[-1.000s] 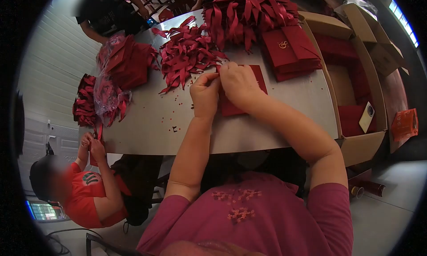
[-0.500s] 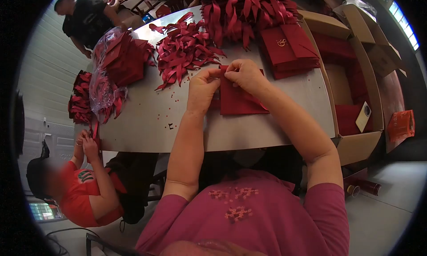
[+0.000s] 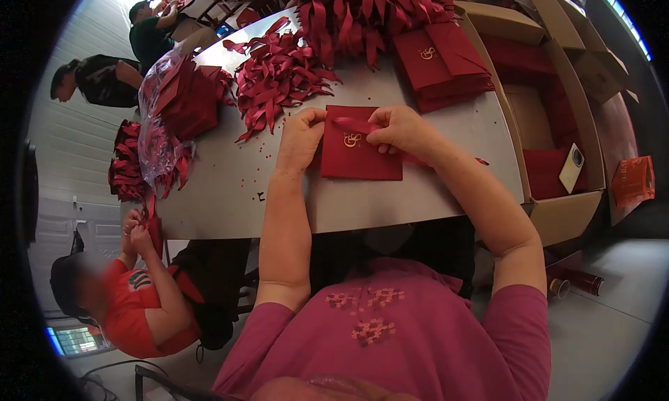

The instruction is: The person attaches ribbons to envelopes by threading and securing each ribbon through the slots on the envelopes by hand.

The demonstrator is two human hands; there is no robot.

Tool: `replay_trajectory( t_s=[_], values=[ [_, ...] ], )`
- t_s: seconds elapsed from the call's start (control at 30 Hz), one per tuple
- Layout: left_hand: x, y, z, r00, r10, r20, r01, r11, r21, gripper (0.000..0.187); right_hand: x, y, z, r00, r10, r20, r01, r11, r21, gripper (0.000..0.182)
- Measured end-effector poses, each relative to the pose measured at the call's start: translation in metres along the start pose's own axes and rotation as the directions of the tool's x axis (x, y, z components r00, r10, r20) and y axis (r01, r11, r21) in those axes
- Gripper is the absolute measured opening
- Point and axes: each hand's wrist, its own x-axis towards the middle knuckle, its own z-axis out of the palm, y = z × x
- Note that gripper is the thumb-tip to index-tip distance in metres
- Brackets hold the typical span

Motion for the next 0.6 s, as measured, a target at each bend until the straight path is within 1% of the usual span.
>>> replay_trajectory(
  t_s=[0.03,0.07,0.1,0.17,0.27,0.3,0.33,0.37,0.4,0.47,0.5,0.57,0.6],
  values=[
    [-0.001,0.001,0.000,1.000,-0.013,0.019,0.013,1.000,-0.005,0.017,0.000,0.001,-0.001,0.999,0.014,0.031,-0.013,1.000,-0.022,0.019],
    [-0.003,0.003,0.000,0.999,-0.025,0.038,0.025,1.000,-0.009,0.018,0.000,0.002,-0.002,1.000,0.011,0.029,-0.011,1.000,-0.019,0.019],
    [-0.006,0.011,0.000,0.999,-0.024,0.041,0.024,1.000,-0.005,0.018,-0.001,-0.001,0.000,0.999,0.021,0.028,-0.020,1.000,-0.014,0.014],
    [-0.012,0.030,0.000,0.992,-0.108,0.065,0.112,0.992,-0.055,0.017,0.002,0.000,0.000,0.999,0.024,0.024,-0.023,1.000,-0.005,0.015],
    [-0.011,0.023,0.000,0.995,-0.089,0.052,0.090,0.996,-0.021,0.019,0.010,0.005,-0.001,0.998,0.055,0.037,-0.056,0.998,0.020,0.020],
    [-0.008,0.016,-0.001,0.994,-0.091,0.057,0.092,0.996,-0.016,0.019,0.012,0.003,0.000,0.998,0.060,0.034,-0.059,0.998,-0.016,0.020],
    [-0.004,0.010,-0.003,0.999,-0.006,0.052,0.001,0.994,0.110,0.018,0.012,0.003,-0.001,0.997,0.063,0.032,-0.062,0.997,-0.052,0.021],
    [-0.001,0.003,-0.005,0.995,0.078,0.056,-0.089,0.968,0.234,0.016,0.013,0.003,-0.002,0.998,0.063,0.030,-0.062,0.997,-0.046,0.021],
    [0.000,0.002,-0.007,0.995,0.077,0.058,-0.089,0.967,0.237,0.016,0.014,0.003,-0.003,0.997,0.067,0.041,-0.064,0.996,-0.068,0.020],
    [0.001,0.000,-0.014,0.964,0.227,0.137,-0.265,0.848,0.460,0.013,0.013,0.002,-0.004,0.996,0.072,0.060,-0.066,0.994,-0.086,0.018],
    [0.001,0.003,-0.017,0.965,0.225,0.135,-0.263,0.845,0.465,0.013,0.012,0.001,-0.005,0.996,0.062,0.067,-0.056,0.995,-0.087,0.017],
    [0.000,0.008,-0.023,0.915,0.306,0.263,-0.404,0.702,0.586,0.007,0.011,0.001,-0.006,0.995,0.052,0.080,-0.045,0.995,-0.085,0.016],
    [0.001,0.006,-0.023,0.916,0.303,0.264,-0.402,0.700,0.590,0.007,0.012,0.002,-0.007,0.994,0.050,0.097,-0.046,0.998,-0.046,0.015]
  ],
)
